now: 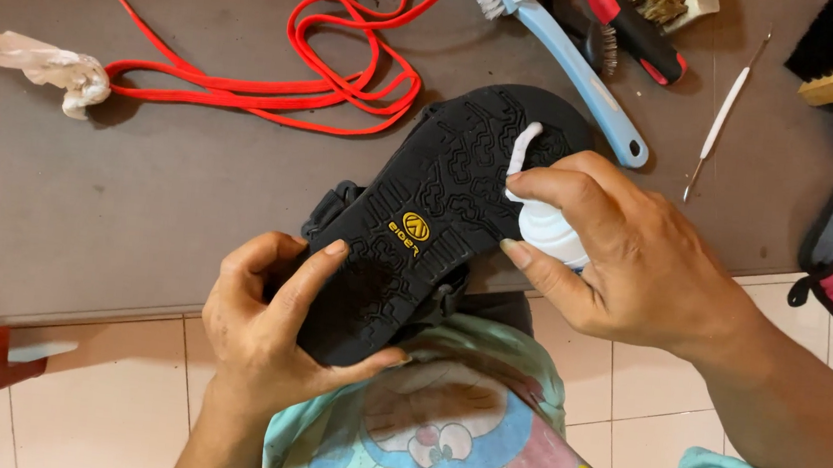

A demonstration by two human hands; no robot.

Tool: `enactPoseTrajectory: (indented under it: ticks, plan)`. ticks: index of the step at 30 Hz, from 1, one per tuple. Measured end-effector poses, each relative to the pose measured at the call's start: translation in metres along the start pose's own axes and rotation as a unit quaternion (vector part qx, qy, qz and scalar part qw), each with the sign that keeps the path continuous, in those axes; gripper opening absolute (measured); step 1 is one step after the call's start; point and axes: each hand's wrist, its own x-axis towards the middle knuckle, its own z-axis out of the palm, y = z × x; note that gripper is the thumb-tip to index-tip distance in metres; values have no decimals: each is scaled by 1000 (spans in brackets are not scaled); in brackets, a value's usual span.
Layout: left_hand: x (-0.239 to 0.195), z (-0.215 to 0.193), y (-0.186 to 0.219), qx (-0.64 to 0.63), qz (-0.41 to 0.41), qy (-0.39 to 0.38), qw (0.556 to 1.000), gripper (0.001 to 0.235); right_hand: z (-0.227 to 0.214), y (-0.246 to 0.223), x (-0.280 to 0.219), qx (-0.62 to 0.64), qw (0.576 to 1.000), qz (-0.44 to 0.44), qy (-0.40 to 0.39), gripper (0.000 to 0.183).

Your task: The person uses a metal pick tool to scrape debris from the treads of a black sandal sole. They then apply a white cleaning paste and scrub the sole with a blue brush.

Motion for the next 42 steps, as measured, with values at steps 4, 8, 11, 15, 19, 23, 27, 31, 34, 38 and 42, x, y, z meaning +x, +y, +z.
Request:
enactPoseTrajectory:
  ticks: [4, 8, 11, 15, 19, 23, 27, 31, 34, 38, 42]
  plan:
    - [0, 0, 0, 3, 1, 2, 1000, 99, 2, 0, 3, 15, 1000, -7, 11, 49]
    - [1, 1, 0, 4, 5, 7, 1000, 98, 6, 0, 4, 16, 999, -43, 14, 49]
    - [0, 1, 1, 6, 4, 8, 1000, 97, 10, 0, 4, 9, 999, -40, 11, 49]
    - [1, 0, 1, 12, 5, 8, 1000, 96, 11, -7, 4, -4, 1000, -14, -7, 45]
    - [-1, 1, -1, 3, 5, 2, 1000, 96, 2, -10, 2, 9, 998, 57, -17, 56]
    - [-3, 0, -1, 5, -2, 4, 1000, 97, -3, -8, -3, -48, 989, 123, -70, 64]
    - [-1, 1, 1, 6, -6, 11, 1000, 97, -3, -13, 3, -179, 959, 152, -161, 71]
    - [0, 0, 4, -2, -23, 3, 1000, 98, -8, -24, 0, -184, 968, 48, -167, 75]
    - [-1, 0, 4, 7, -24, 2, 1000, 97, -20, -21, 0, -151, 962, 103, -203, 74]
    - [-2, 0, 2, -6, -20, 1, 1000, 97, -39, -8, -3, -211, 951, 180, -136, 94]
    - [-5, 2, 0, -6, -17, 1, 1000, 97, -37, -8, 13, -219, 930, 232, -185, 109]
